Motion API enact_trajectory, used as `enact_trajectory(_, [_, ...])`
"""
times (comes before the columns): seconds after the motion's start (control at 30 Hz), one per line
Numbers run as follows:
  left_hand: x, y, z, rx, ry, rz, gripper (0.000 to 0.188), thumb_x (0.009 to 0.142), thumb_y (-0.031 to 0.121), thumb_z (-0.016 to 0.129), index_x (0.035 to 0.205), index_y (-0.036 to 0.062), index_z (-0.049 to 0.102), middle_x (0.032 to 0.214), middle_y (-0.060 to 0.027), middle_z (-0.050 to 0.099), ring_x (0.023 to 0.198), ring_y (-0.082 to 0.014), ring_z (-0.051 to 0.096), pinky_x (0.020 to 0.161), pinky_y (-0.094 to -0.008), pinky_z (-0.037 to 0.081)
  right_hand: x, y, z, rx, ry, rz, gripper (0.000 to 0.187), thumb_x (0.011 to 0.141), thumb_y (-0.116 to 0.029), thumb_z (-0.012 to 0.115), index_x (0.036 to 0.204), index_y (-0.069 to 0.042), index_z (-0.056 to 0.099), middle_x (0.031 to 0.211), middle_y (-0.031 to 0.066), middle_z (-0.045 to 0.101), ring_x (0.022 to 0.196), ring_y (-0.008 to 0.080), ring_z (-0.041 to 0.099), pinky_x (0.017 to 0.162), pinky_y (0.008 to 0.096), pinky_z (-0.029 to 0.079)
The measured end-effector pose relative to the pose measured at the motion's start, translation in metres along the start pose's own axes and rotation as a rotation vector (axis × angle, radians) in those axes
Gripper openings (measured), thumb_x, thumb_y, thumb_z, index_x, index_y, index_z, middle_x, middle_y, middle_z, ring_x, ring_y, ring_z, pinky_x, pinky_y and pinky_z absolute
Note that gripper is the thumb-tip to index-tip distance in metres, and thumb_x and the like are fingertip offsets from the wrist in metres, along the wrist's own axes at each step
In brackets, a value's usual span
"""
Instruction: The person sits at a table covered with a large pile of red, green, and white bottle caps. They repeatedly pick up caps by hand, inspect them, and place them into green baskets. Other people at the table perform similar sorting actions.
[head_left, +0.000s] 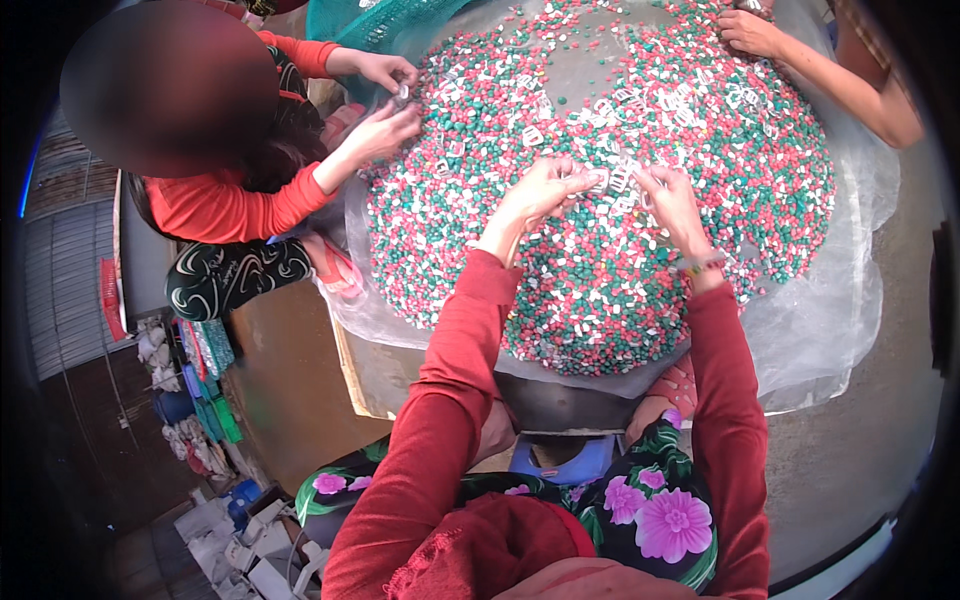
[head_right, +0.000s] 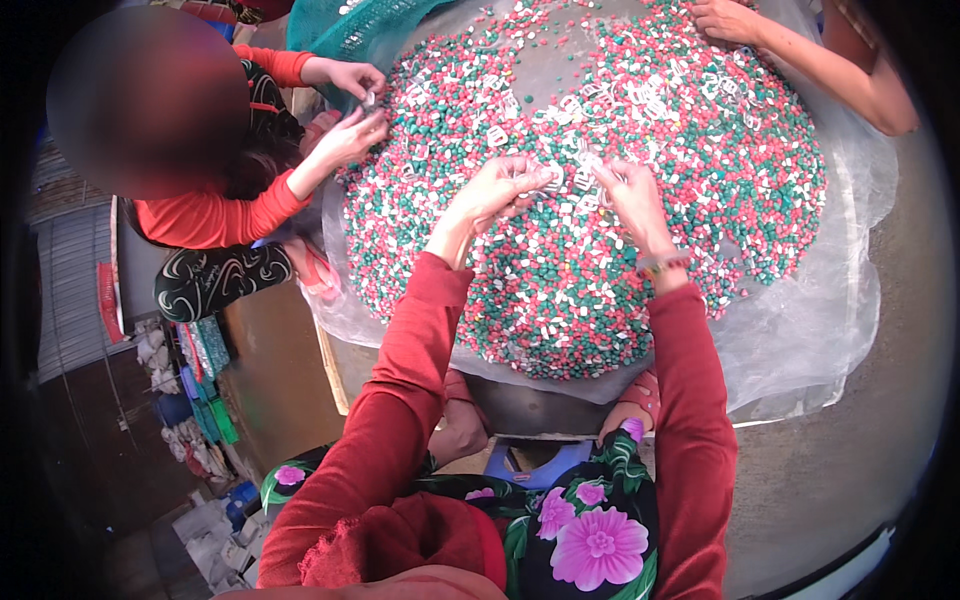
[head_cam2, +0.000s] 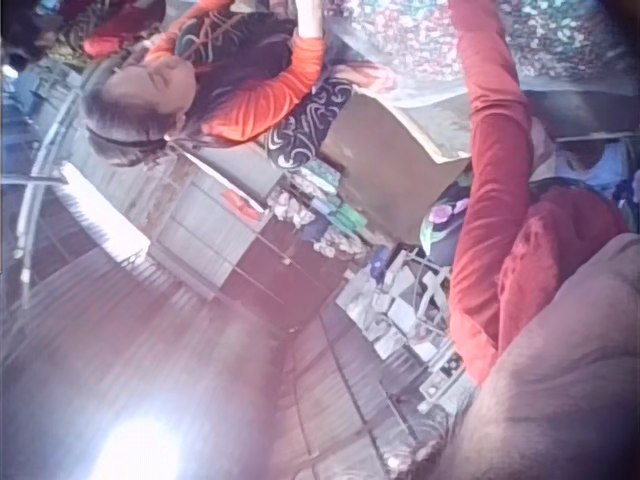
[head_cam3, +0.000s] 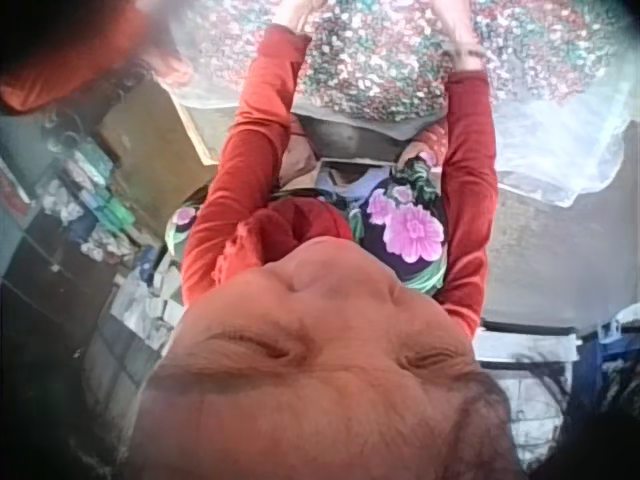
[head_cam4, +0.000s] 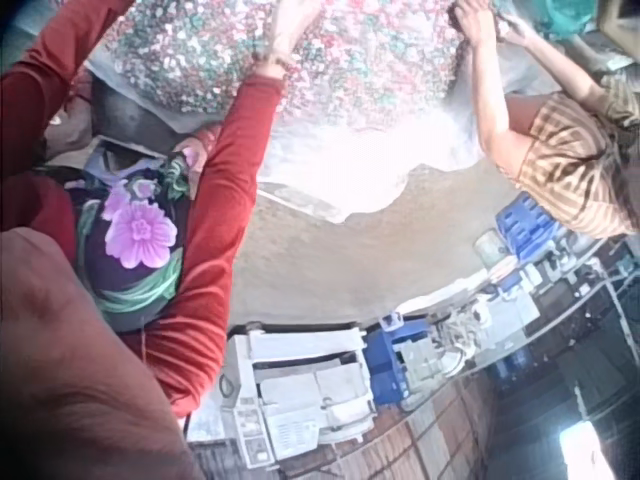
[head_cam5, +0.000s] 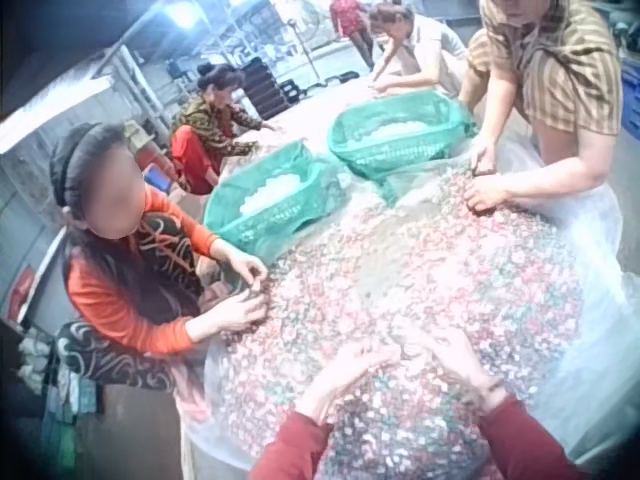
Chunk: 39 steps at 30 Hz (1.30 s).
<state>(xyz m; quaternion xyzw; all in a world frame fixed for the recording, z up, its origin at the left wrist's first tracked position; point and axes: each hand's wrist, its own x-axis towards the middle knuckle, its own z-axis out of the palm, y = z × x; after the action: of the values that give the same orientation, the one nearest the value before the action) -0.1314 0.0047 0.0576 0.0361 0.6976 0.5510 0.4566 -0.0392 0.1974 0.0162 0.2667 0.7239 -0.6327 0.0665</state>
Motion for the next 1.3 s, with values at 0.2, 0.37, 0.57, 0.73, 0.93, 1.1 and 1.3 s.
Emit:
enact_trajectory(0.2, [-0.023, -0.020, 0.012, 0.109, 0.016, -0.025, 0.041, 0.086, 0.041, 0.062, 0.101, 0.0040, 0.056, 0.080, 0.0005, 0.058, 0.053, -0.0038, 0.041, 0.045, -0.0191, 0.032, -0.031, 0.008, -0.026, -0.264, 0.033, -0.231, 0.036, 0.088, -0.030, 0.056, 0.079, 0.005, 0.060, 0.057, 0.0174, 0.052, 0.052, 0.0266, 0.051, 0.056, 0.0393, 0.040])
enact_trajectory(0.37, [-0.051, -0.024, 0.029, -0.016, -0.008, 0.027, 0.039, 0.089, 0.039, 0.058, 0.111, 0.0067, 0.054, 0.081, 0.0017, 0.057, 0.051, -0.0027, 0.041, 0.040, -0.0165, 0.027, -0.051, 0.011, -0.042, -0.241, 0.008, -0.238, 0.032, 0.089, -0.028, 0.058, 0.070, -0.002, 0.058, 0.055, 0.0011, 0.050, 0.050, 0.0098, 0.046, 0.048, 0.0298, 0.035])
enact_trajectory(0.57, [-0.077, -0.029, 0.019, -0.270, 0.009, 0.039, 0.019, 0.088, 0.025, 0.060, 0.098, 0.0095, 0.059, 0.076, 0.0034, 0.055, 0.046, -0.0019, 0.040, 0.035, -0.0139, 0.025, -0.105, -0.019, -0.026, 0.126, -0.132, -0.099, 0.015, 0.085, -0.024, 0.063, 0.084, -0.010, 0.058, 0.059, -0.0047, 0.050, 0.041, 0.0022, 0.038, 0.036, 0.0186, 0.025])
enact_trajectory(0.73, [-0.089, -0.040, 0.029, -1.133, -0.291, 0.172, 0.011, 0.086, 0.015, 0.057, 0.087, 0.0047, 0.054, 0.073, -0.0053, 0.054, 0.053, -0.0106, 0.049, 0.032, -0.0170, 0.031, -0.147, -0.079, -0.030, 0.465, -0.273, -0.085, 0.012, 0.087, -0.015, 0.062, 0.093, -0.005, 0.061, 0.066, -0.0019, 0.056, 0.043, 0.0021, 0.040, 0.035, 0.0165, 0.024])
enact_trajectory(0.93, [-0.126, -0.025, 0.051, -1.428, -0.466, 0.404, 0.010, 0.082, 0.006, 0.052, 0.092, 0.0036, 0.050, 0.081, -0.0079, 0.052, 0.049, -0.0076, 0.038, 0.029, -0.0144, 0.026, -0.170, -0.135, -0.025, 0.387, -0.326, -0.078, 0.015, 0.087, -0.012, 0.062, 0.098, -0.002, 0.059, 0.078, 0.0032, 0.062, 0.047, 0.0017, 0.044, 0.036, 0.0156, 0.027])
enact_trajectory(1.1, [-0.150, 0.006, 0.062, -1.116, -0.456, 0.358, 0.022, 0.090, 0.019, 0.056, 0.105, 0.0012, 0.055, 0.076, -0.0050, 0.055, 0.046, -0.0043, 0.040, 0.030, -0.0141, 0.025, -0.188, -0.177, -0.022, 0.195, -0.416, -0.114, 0.016, 0.084, -0.007, 0.063, 0.099, -0.002, 0.059, 0.078, 0.0029, 0.064, 0.049, 0.0023, 0.049, 0.036, 0.0155, 0.030])
enact_trajectory(1.3, [-0.168, 0.022, 0.051, -0.936, -0.485, 0.468, 0.016, 0.090, 0.017, 0.055, 0.095, 0.0018, 0.055, 0.074, -0.0057, 0.056, 0.045, -0.0052, 0.042, 0.030, -0.0145, 0.025, -0.211, -0.236, -0.017, -0.568, -0.418, -0.131, 0.011, 0.082, -0.013, 0.066, 0.089, -0.006, 0.063, 0.059, -0.0036, 0.054, 0.046, 0.0045, 0.047, 0.039, 0.0203, 0.032])
